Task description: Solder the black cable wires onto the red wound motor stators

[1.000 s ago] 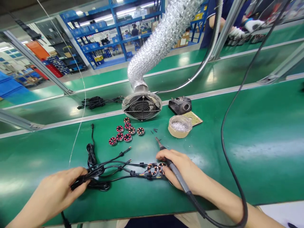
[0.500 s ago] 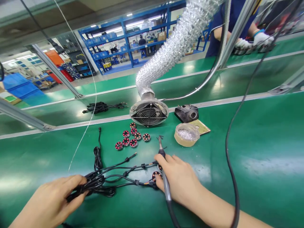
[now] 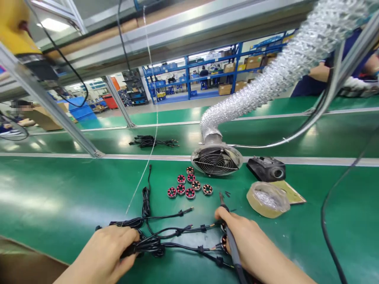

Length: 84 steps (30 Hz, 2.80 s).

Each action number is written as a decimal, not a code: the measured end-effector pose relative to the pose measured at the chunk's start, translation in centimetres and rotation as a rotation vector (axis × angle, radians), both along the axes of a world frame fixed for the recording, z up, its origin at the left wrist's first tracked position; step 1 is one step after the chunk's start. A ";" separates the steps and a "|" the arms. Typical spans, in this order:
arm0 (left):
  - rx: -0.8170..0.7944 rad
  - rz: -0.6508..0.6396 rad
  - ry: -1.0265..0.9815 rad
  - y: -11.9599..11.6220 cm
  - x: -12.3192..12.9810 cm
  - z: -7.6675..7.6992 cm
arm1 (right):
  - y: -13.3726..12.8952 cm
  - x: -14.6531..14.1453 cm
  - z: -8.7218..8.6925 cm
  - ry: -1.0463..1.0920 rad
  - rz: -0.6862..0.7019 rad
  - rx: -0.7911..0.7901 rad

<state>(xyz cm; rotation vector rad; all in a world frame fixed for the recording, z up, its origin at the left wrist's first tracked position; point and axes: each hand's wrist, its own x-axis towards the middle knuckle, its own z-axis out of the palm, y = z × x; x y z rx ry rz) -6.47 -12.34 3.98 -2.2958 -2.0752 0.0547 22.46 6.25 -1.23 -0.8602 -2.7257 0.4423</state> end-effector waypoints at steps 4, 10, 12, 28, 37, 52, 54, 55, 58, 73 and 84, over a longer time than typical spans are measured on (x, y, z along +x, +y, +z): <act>0.058 0.034 0.001 -1.0 -1.2 1.0 | 0.3 -1.5 0.2 0.083 0.064 0.047; 0.259 0.291 0.192 -1.6 -6.7 5.9 | 2.2 -10.0 8.2 -0.032 0.162 0.072; 0.265 0.483 0.285 0.9 -8.7 7.8 | 4.4 -14.4 11.0 -0.116 0.116 0.105; 0.233 0.503 0.082 37.9 -22.2 5.4 | 26.9 -32.8 7.4 -0.252 -0.587 0.017; 0.081 0.631 0.026 32.7 -30.6 0.1 | 29.0 -33.0 5.1 -0.341 -0.751 -0.077; -0.096 0.515 0.084 35.3 -29.0 -3.6 | 25.9 -35.6 12.6 -0.346 -0.432 0.197; -0.067 0.545 0.102 34.6 -28.9 -3.6 | 24.4 -34.8 13.8 -0.349 -0.382 0.238; -0.046 0.562 0.108 33.9 -29.0 -3.4 | 23.6 -34.2 14.4 -0.347 -0.355 0.260; 0.044 0.637 0.116 30.8 -29.6 -2.0 | 20.6 -31.5 16.1 -0.320 -0.264 0.339; 0.295 0.956 0.217 12.6 -21.8 6.8 | 6.9 -9.2 9.2 0.340 0.102 0.545; -0.016 0.477 0.113 15.0 -8.2 -2.3 | 2.6 -1.8 3.3 0.417 0.185 0.410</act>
